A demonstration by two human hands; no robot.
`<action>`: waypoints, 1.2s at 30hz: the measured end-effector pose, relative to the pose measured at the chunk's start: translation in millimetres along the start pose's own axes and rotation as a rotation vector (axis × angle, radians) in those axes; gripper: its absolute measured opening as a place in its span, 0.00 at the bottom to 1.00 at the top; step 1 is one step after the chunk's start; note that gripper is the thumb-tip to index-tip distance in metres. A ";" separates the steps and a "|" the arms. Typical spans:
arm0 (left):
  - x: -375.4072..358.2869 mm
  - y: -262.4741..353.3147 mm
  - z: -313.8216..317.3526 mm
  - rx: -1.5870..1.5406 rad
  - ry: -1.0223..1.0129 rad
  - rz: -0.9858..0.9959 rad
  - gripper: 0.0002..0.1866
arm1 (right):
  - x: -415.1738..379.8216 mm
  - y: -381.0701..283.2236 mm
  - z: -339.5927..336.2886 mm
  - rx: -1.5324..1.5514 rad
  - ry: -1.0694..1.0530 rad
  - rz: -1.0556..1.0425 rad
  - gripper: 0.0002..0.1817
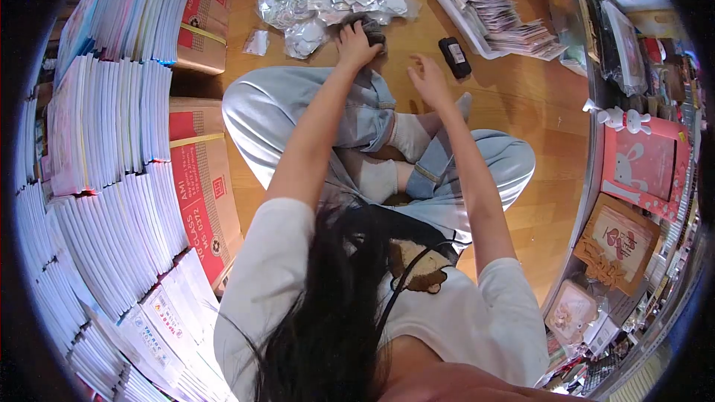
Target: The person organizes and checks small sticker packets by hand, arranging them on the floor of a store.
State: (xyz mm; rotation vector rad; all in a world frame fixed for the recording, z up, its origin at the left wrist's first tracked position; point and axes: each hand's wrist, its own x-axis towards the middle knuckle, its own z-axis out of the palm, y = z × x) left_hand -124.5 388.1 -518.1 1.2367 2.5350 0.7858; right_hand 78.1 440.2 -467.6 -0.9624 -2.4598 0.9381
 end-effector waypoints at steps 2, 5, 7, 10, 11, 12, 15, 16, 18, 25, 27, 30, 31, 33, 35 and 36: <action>5.8 -17.1 18.5 0.044 0.073 0.098 0.40 | -9.2 6.3 7.5 0.014 -0.025 -0.015 0.17; -16.5 -8.0 1.6 -0.038 -0.273 0.023 0.28 | -48.3 10.9 11.8 0.200 -0.009 0.085 0.19; -64.4 43.2 -75.5 -0.224 -0.375 -0.051 0.24 | -70.2 14.0 17.1 0.478 0.072 0.223 0.21; -106.7 27.0 -13.1 -0.442 -0.268 0.374 0.25 | -100.9 -14.0 18.5 1.311 0.079 0.609 0.24; -132.4 32.2 -12.9 -0.458 -0.331 0.494 0.26 | -106.8 -25.1 20.1 1.544 0.047 0.651 0.27; -151.7 26.7 -4.5 -0.473 -0.419 0.582 0.26 | -118.2 -14.0 36.5 1.553 0.079 0.653 0.27; -178.8 6.2 15.0 -0.439 -0.778 0.696 0.26 | -160.3 12.9 71.9 1.699 0.038 0.720 0.24; -167.3 -11.2 28.3 -0.535 -0.868 0.552 0.24 | -176.4 24.1 80.7 1.668 0.076 0.729 0.23; -143.9 -39.6 34.8 -0.421 -0.785 0.337 0.24 | -206.0 50.7 98.0 1.606 0.149 0.750 0.22; -138.4 -169.1 130.0 0.208 0.069 0.120 0.31 | -269.6 78.9 142.5 1.320 0.232 0.682 0.21; -131.2 -184.5 132.5 0.253 0.075 0.120 0.34 | -274.9 83.7 146.3 1.303 0.239 0.687 0.21; -117.1 -201.9 127.8 0.277 0.050 0.114 0.35 | -283.8 85.8 149.1 1.329 0.244 0.742 0.21; -113.8 -205.7 121.1 0.338 0.044 0.130 0.41 | -286.0 86.3 148.9 1.345 0.242 0.769 0.21; -111.2 -204.2 105.5 0.367 0.032 0.065 0.45 | -289.5 88.2 151.7 1.359 0.247 0.775 0.21; -105.9 -206.6 102.8 0.413 0.094 -0.017 0.50 | -293.1 89.1 152.3 1.356 0.245 0.795 0.21; -106.3 -204.0 103.2 0.362 0.148 0.001 0.49 | -295.1 88.3 152.3 1.347 0.240 0.810 0.21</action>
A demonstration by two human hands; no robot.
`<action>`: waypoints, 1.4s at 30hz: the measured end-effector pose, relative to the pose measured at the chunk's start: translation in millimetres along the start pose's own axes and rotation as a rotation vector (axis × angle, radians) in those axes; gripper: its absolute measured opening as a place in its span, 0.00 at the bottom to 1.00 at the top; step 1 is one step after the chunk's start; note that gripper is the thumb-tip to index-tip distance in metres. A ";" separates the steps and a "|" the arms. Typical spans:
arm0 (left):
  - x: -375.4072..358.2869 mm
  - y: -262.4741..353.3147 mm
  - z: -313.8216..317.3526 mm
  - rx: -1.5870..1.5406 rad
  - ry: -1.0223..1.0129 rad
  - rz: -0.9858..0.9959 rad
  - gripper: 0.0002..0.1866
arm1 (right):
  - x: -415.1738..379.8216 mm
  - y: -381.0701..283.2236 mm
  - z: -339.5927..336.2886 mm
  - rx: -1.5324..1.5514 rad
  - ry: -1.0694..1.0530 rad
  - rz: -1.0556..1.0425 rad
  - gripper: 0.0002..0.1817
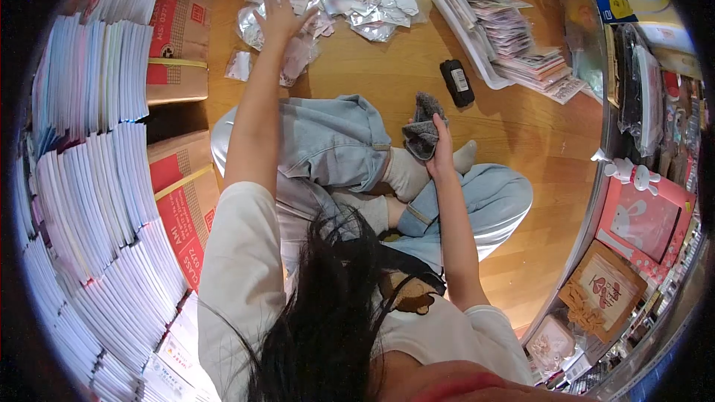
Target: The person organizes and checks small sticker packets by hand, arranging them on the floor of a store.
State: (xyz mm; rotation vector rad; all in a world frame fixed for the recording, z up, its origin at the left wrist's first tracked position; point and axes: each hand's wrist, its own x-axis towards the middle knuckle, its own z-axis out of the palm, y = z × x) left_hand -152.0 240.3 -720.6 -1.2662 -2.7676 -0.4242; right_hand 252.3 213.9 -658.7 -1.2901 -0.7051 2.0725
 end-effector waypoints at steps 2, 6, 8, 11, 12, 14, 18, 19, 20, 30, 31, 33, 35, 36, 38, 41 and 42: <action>-0.5 6.2 -5.2 -0.101 0.110 0.008 0.47 | -3.3 1.2 1.3 0.009 0.007 0.010 0.21; -1.7 37.4 9.2 -0.274 0.111 0.280 0.45 | -6.2 10.2 1.1 0.026 0.022 -0.011 0.21; -4.1 56.6 8.8 -0.273 0.128 0.264 0.39 | -7.0 13.0 0.9 0.023 0.037 -0.009 0.21; 3.5 65.5 23.6 -0.202 0.031 0.372 0.29 | -10.2 13.3 1.6 0.032 0.045 0.002 0.21; 3.3 67.1 18.8 -0.153 0.020 0.417 0.26 | -11.0 13.5 1.0 0.026 0.033 -0.001 0.21; 1.0 67.8 6.8 -0.049 -0.002 0.508 0.22 | -12.0 17.4 -2.4 0.034 0.009 0.000 0.21; -1.7 61.4 -2.5 0.143 -0.020 0.682 0.18 | -11.0 29.7 -12.8 0.048 0.015 -0.007 0.21; -18.3 75.6 -38.3 -0.056 -0.045 0.528 0.17 | -11.3 32.0 -13.9 0.043 0.029 -0.012 0.21; -31.1 80.4 -49.4 -0.282 -0.059 0.423 0.17 | -10.9 33.9 -15.0 0.052 0.046 -0.043 0.21; -187.8 107.9 -115.2 -2.075 -0.885 -0.214 0.20 | -55.8 6.0 11.6 -0.055 0.050 -0.428 0.22; -199.5 112.9 -125.4 -2.103 -0.861 -0.156 0.21 | -58.7 0.7 12.9 -0.053 0.045 -0.479 0.22; -220.5 120.0 -141.0 -2.155 -0.817 -0.036 0.22 | -74.5 -10.8 15.6 -0.056 0.047 -0.544 0.21; -240.8 124.8 -154.8 -2.207 -0.734 -0.106 0.23 | -98.3 -18.4 22.3 -0.170 0.046 -0.646 0.21; -247.9 127.1 -160.1 -2.234 -0.693 -0.141 0.23 | -111.2 -21.8 26.4 -0.229 0.047 -0.697 0.22; -262.4 131.8 -150.6 -2.252 -0.749 -0.227 0.25 | -133.8 -14.6 41.5 -0.575 0.037 -0.949 0.22; -298.6 157.2 -175.0 -2.210 -0.827 -0.332 0.27 | -150.1 13.2 61.2 -0.970 0.026 -1.159 0.25; -310.7 165.6 -184.9 -2.184 -0.850 -0.362 0.29 | -151.3 20.9 65.1 -1.033 0.076 -1.183 0.26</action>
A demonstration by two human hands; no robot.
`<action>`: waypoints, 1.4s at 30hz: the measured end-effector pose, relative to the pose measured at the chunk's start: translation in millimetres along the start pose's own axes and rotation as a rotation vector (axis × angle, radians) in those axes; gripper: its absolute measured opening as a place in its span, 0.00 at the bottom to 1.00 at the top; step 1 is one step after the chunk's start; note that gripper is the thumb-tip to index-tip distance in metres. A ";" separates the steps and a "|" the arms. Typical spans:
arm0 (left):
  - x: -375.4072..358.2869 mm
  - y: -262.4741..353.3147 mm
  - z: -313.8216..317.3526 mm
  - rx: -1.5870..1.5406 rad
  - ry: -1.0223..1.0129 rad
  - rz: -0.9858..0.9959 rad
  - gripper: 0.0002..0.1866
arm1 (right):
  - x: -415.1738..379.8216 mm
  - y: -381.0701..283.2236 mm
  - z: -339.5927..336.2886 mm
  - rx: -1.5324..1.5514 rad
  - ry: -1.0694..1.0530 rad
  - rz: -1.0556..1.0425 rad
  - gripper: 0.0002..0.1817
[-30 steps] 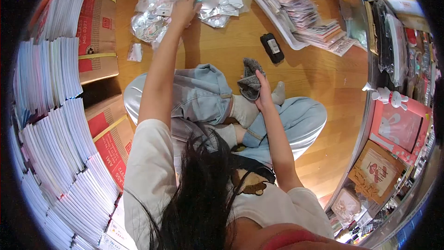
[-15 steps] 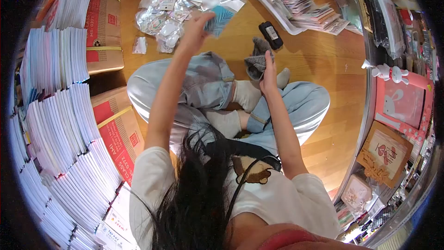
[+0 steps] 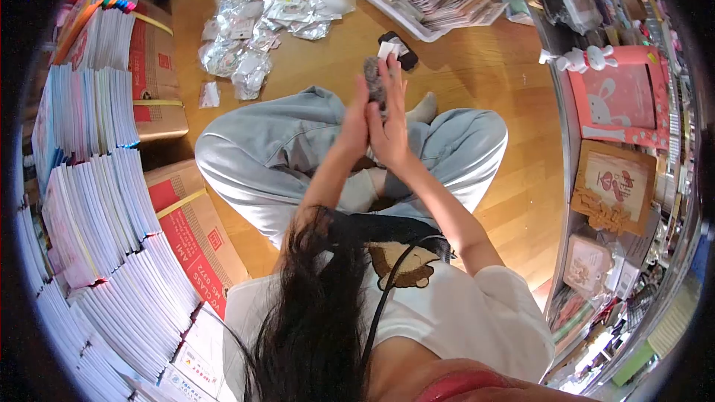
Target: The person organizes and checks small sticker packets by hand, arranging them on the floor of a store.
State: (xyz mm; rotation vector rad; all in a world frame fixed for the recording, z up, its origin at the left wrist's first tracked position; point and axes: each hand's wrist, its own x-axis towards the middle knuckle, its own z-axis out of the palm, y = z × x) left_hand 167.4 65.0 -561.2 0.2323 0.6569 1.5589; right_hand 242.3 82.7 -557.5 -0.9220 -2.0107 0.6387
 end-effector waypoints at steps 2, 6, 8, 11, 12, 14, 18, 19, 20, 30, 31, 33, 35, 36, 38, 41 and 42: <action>-7.2 -3.6 6.9 0.155 -0.214 0.144 0.33 | 8.9 5.1 -5.7 0.147 0.036 0.026 0.27; -29.2 -13.8 20.1 0.342 -0.226 0.244 0.36 | 42.3 -27.4 -30.5 0.326 0.081 0.295 0.27; -27.8 -4.2 26.1 0.353 -0.219 0.264 0.37 | 41.6 -22.1 -37.6 0.517 -0.139 0.793 0.27; -23.2 16.6 36.0 0.359 -0.199 0.295 0.39 | 1.0 -18.5 -13.2 0.667 -0.063 0.648 0.28; -23.9 21.3 36.0 0.363 -0.189 0.302 0.40 | -8.9 -18.7 -7.0 0.649 -0.047 0.571 0.28; -23.6 32.5 32.3 0.384 -0.257 0.233 0.39 | -24.8 -18.2 3.8 0.601 0.007 0.393 0.27; -41.4 2.1 25.9 0.242 -0.148 0.157 0.40 | 8.3 -23.8 -18.4 0.362 0.030 0.035 0.26; -48.2 -9.9 30.9 0.189 -0.097 0.162 0.42 | 17.3 -26.4 -23.8 0.436 -0.008 0.060 0.26; -49.6 -11.0 30.4 0.232 -0.110 0.210 0.42 | 25.0 -28.7 -29.2 0.508 -0.047 0.085 0.26; -54.0 19.2 17.8 0.253 -0.276 0.234 0.47 | -8.5 -37.9 -23.3 0.282 -0.034 -0.060 0.29; -60.1 5.0 17.0 0.281 -0.219 0.239 0.48 | 6.1 -39.4 -31.7 0.220 -0.042 -0.081 0.29; -67.0 -5.5 32.2 0.412 -0.179 0.363 0.49 | 26.1 -39.8 -40.7 0.303 -0.094 -0.029 0.28; -67.1 2.0 32.5 0.192 -0.181 0.291 0.47 | 22.6 -41.7 -38.4 0.372 -0.099 0.002 0.27; -65.6 8.0 30.6 0.083 -0.181 0.258 0.46 | 9.1 -44.8 -28.4 0.401 -0.077 0.003 0.27; -56.7 32.5 22.9 0.081 -0.154 0.182 0.47 | -19.8 -45.8 -14.0 0.445 -0.067 -0.008 0.27; -55.5 44.1 18.7 0.053 -0.138 0.069 0.48 | -40.8 -49.6 -14.8 0.307 -0.087 -0.018 0.27; -56.4 44.7 18.2 0.041 -0.137 0.034 0.47 | -31.7 -52.0 -25.6 0.150 -0.111 -0.080 0.27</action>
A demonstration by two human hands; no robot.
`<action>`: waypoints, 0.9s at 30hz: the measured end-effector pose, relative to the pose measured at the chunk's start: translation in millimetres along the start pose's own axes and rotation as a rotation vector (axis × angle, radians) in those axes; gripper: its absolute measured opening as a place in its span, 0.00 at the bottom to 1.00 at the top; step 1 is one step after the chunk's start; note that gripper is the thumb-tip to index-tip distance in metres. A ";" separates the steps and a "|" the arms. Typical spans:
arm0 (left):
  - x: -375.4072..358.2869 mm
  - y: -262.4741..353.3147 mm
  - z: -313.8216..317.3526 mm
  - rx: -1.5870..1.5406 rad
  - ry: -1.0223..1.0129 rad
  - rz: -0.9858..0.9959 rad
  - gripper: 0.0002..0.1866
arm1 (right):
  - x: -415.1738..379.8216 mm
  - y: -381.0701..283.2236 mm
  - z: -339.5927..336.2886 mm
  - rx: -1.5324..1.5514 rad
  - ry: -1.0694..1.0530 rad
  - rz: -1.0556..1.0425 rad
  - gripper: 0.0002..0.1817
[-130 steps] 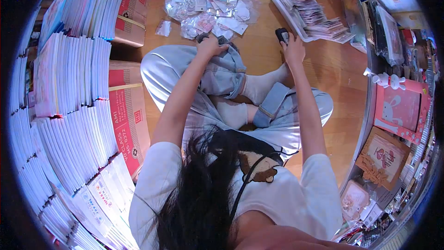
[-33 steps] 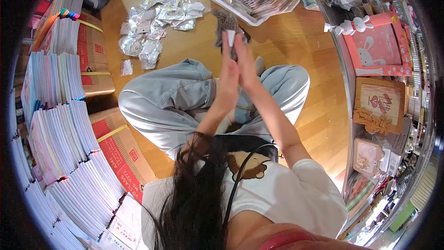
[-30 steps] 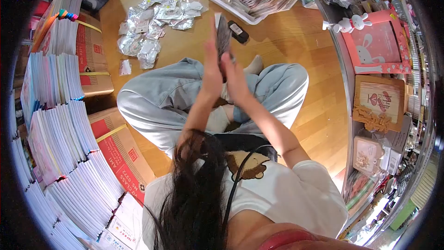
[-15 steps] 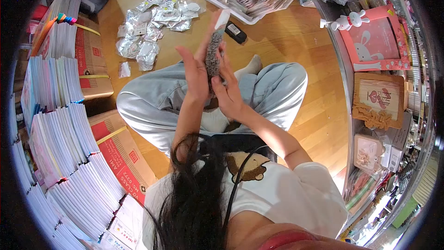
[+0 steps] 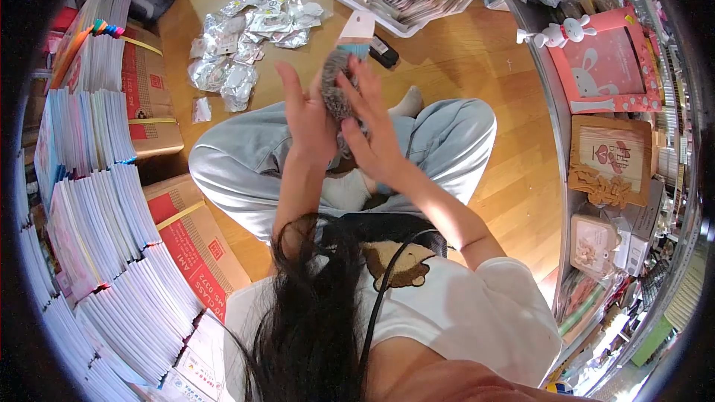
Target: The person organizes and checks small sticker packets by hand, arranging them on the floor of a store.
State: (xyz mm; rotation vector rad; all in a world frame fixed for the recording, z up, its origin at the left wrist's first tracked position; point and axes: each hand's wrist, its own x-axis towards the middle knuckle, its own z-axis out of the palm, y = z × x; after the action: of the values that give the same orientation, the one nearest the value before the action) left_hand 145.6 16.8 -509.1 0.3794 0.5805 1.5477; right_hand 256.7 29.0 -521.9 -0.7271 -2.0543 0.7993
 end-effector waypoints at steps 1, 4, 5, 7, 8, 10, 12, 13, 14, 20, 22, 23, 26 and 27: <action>-2.7 -3.2 4.0 -0.074 0.067 -0.035 0.42 | 13.4 1.3 -12.2 -0.157 -0.034 -0.053 0.27; -12.6 -17.0 11.9 -0.260 0.147 -0.081 0.32 | 38.2 8.3 -21.8 -0.372 -0.077 -0.129 0.25; -13.1 -21.2 5.3 -0.298 0.088 -0.053 0.31 | 41.2 9.6 -22.6 -0.404 -0.082 -0.144 0.25; -12.6 -20.4 -0.2 -0.292 0.035 0.015 0.29 | 31.9 0.4 -13.4 -0.327 0.000 -0.114 0.25; -9.4 -15.4 -0.6 -0.246 0.041 0.057 0.29 | 25.5 -4.4 -8.8 -0.287 0.039 -0.100 0.26; -1.9 -8.9 -17.4 -0.312 -0.160 0.057 0.32 | -0.7 -0.4 1.8 -0.171 -0.091 -0.092 0.26; 9.0 -3.6 -39.6 -0.537 -0.594 -0.024 0.38 | -8.9 5.4 4.2 -0.143 -0.153 -0.096 0.26; 3.2 -6.0 -39.2 -0.560 -0.453 -0.053 0.37 | -7.0 8.1 -1.2 -0.173 -0.160 -0.101 0.26; -3.4 -13.2 -34.6 -0.422 -0.264 -0.003 0.34 | -3.8 10.0 -4.8 -0.202 -0.167 -0.105 0.27; -27.4 -39.4 16.5 0.188 0.066 0.014 0.42 | 49.8 34.8 -12.2 -0.105 0.223 0.109 0.22; -20.6 -43.4 6.7 0.171 0.146 0.006 0.47 | 33.6 22.8 2.1 0.050 0.178 0.139 0.20; -14.9 -33.9 -4.5 0.115 0.057 0.032 0.47 | 17.4 22.3 13.9 0.082 0.175 0.084 0.20; -13.4 -16.9 -7.7 0.042 0.063 0.056 0.48 | -9.3 2.2 31.3 0.147 0.175 0.072 0.20; -13.5 -21.3 -9.9 0.031 0.030 0.080 0.47 | -11.1 -2.1 31.4 0.165 0.175 0.090 0.20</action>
State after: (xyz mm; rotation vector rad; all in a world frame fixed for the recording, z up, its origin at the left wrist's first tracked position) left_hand 158.4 2.0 -527.8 0.4081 0.6194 1.6251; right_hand 236.0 10.8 -540.6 -0.7731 -1.7871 0.9109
